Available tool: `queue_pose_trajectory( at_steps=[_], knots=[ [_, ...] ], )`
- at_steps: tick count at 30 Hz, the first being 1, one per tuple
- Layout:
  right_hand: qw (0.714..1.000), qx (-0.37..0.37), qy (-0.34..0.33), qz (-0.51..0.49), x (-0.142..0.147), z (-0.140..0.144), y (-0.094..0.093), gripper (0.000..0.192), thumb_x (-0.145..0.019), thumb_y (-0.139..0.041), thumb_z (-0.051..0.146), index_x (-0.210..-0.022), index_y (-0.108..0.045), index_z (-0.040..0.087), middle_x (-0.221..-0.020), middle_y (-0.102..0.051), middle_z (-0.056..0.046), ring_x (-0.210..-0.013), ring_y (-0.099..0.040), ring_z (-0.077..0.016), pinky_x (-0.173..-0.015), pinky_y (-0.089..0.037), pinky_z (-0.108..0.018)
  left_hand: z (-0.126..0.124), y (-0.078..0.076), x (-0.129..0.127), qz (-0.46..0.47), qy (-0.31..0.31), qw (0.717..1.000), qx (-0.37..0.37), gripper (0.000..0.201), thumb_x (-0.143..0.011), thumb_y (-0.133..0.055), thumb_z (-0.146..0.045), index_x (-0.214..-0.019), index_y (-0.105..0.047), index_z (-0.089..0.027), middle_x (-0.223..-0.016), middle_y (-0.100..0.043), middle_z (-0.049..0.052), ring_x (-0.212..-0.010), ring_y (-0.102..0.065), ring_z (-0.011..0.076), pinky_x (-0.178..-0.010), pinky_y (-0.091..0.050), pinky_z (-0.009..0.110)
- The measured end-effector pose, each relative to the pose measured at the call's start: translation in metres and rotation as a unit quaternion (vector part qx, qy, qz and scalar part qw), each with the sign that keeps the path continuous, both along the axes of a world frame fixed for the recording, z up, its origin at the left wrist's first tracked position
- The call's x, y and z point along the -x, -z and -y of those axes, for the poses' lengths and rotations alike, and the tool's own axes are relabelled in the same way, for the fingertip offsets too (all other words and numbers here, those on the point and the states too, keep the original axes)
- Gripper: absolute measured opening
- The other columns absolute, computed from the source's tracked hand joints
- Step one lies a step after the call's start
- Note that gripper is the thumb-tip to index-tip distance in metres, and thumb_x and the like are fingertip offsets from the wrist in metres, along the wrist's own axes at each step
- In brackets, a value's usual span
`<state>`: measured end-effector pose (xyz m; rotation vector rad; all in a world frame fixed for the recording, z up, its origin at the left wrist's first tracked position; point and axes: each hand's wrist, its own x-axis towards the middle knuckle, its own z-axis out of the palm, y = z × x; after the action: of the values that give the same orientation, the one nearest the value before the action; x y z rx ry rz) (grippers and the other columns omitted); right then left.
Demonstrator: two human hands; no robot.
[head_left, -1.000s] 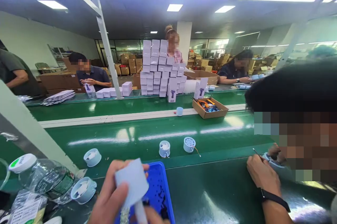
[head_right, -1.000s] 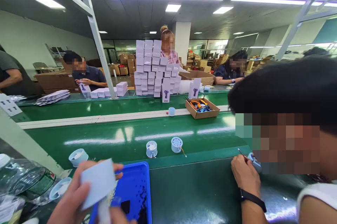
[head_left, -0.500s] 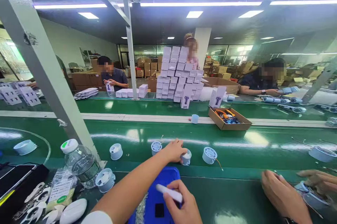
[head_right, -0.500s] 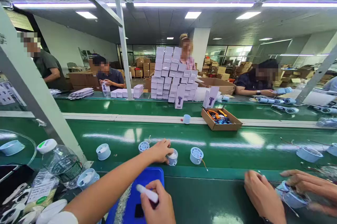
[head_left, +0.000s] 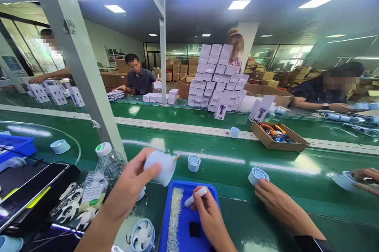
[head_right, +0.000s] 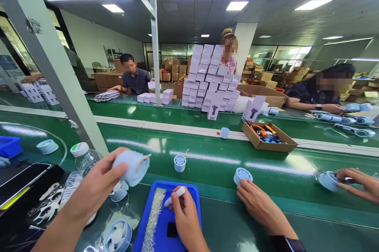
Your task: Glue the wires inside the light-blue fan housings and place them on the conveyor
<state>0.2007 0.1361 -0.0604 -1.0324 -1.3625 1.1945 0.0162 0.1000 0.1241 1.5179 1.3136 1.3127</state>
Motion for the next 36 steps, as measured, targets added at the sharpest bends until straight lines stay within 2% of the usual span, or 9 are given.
queue_pose_trajectory(
  at_steps=[2, 4, 8, 11, 16, 21, 25, 30, 36],
  knots=[
    [1.000, -0.003, -0.005, 0.009, 0.000, 0.000, 0.002, 0.036, -0.088, -0.048, 0.055, -0.088, -0.057, 0.020, -0.070, -0.061, -0.002, -0.061, -0.060, -0.0183, -0.061, -0.051, -0.030, 0.025, 0.013, 0.015, 0.140, -0.081, 0.986, 0.041, 0.022, -0.081, -0.062, -0.041, -0.091, -0.063, -0.022, -0.078, -0.057, 0.000, -0.072, -0.053, 0.0155, -0.063, -0.047, 0.023],
    [1.000, -0.013, -0.011, 0.024, 0.000, 0.001, 0.003, 0.034, -0.090, -0.046, 0.053, -0.088, -0.056, 0.021, -0.070, -0.061, -0.002, -0.061, -0.060, -0.0180, -0.060, -0.049, -0.029, 0.041, 0.028, 0.024, 0.243, -0.158, 0.954, 0.077, 0.028, -0.072, -0.071, -0.041, -0.092, -0.067, -0.023, -0.081, -0.064, 0.001, -0.081, -0.059, 0.0191, -0.066, -0.050, 0.022],
    [0.996, -0.055, -0.004, 0.075, -0.004, 0.001, -0.001, 0.027, -0.088, -0.054, 0.045, -0.076, -0.053, 0.021, -0.067, -0.054, 0.001, -0.061, -0.051, -0.0159, -0.059, -0.041, -0.026, 0.053, 0.051, 0.031, 0.337, -0.235, 0.908, 0.087, 0.026, -0.062, -0.080, -0.032, -0.084, -0.071, -0.022, -0.078, -0.070, 0.002, -0.079, -0.065, 0.0224, -0.061, -0.054, 0.022],
    [0.990, -0.082, -0.001, 0.112, -0.012, -0.004, -0.007, 0.027, -0.081, -0.065, 0.042, -0.069, -0.052, 0.021, -0.067, -0.052, 0.002, -0.060, -0.045, -0.0146, -0.058, -0.035, -0.025, 0.053, 0.058, 0.035, 0.372, -0.230, 0.895, 0.086, 0.026, -0.062, -0.079, -0.034, -0.083, -0.071, -0.020, -0.075, -0.072, 0.003, -0.077, -0.067, 0.0227, -0.061, -0.056, 0.022],
    [0.987, -0.091, 0.049, 0.122, -0.028, -0.013, -0.009, 0.028, -0.095, -0.040, 0.043, -0.079, -0.048, 0.022, -0.069, -0.049, 0.002, -0.062, -0.045, -0.0145, -0.061, -0.038, -0.025, 0.054, 0.064, 0.038, 0.385, -0.239, 0.884, 0.111, 0.030, -0.059, -0.083, -0.033, -0.083, -0.068, -0.023, -0.078, -0.073, 0.004, -0.079, -0.069, 0.0257, -0.056, -0.057, 0.024],
    [0.985, -0.102, 0.082, 0.115, -0.033, -0.011, 0.000, 0.027, -0.096, -0.037, 0.045, -0.086, -0.047, 0.022, -0.070, -0.051, 0.002, -0.062, -0.048, -0.0147, -0.061, -0.041, -0.026, 0.054, 0.069, 0.034, 0.384, -0.235, 0.887, 0.099, 0.033, -0.055, -0.085, -0.032, -0.080, -0.066, -0.023, -0.075, -0.073, -0.001, -0.071, -0.070, 0.0206, -0.058, -0.057, 0.021],
    [0.983, -0.108, 0.078, 0.122, -0.032, -0.012, 0.002, 0.026, -0.096, -0.037, 0.044, -0.086, -0.047, 0.022, -0.070, -0.052, 0.002, -0.062, -0.049, -0.0147, -0.060, -0.042, -0.026, 0.054, 0.072, 0.032, 0.395, -0.221, 0.887, 0.090, 0.031, -0.057, -0.085, -0.029, -0.082, -0.068, -0.022, -0.071, -0.073, -0.002, -0.064, -0.068, 0.0135, -0.064, -0.056, 0.016],
    [0.980, -0.120, 0.071, 0.144, -0.029, -0.012, -0.001, 0.027, -0.096, -0.039, 0.043, -0.083, -0.049, 0.021, -0.068, -0.053, 0.001, -0.061, -0.049, -0.0146, -0.059, -0.042, -0.025, 0.054, 0.072, 0.029, 0.415, -0.240, 0.872, 0.100, 0.037, -0.050, -0.088, -0.026, -0.081, -0.067, -0.021, -0.070, -0.074, -0.001, -0.061, -0.067, 0.0153, -0.057, -0.055, 0.018],
    [0.974, -0.136, 0.039, 0.175, -0.029, -0.001, -0.013, 0.025, -0.091, -0.048, 0.041, -0.077, -0.053, 0.021, -0.068, -0.055, 0.000, -0.061, -0.051, -0.0150, -0.059, -0.044, -0.024, 0.055, 0.068, 0.020, 0.408, -0.245, 0.873, 0.108, 0.040, -0.054, -0.087, -0.028, -0.086, -0.064, -0.019, -0.075, -0.075, 0.002, -0.067, -0.069, 0.0170, -0.059, -0.056, 0.019]
  ],
)
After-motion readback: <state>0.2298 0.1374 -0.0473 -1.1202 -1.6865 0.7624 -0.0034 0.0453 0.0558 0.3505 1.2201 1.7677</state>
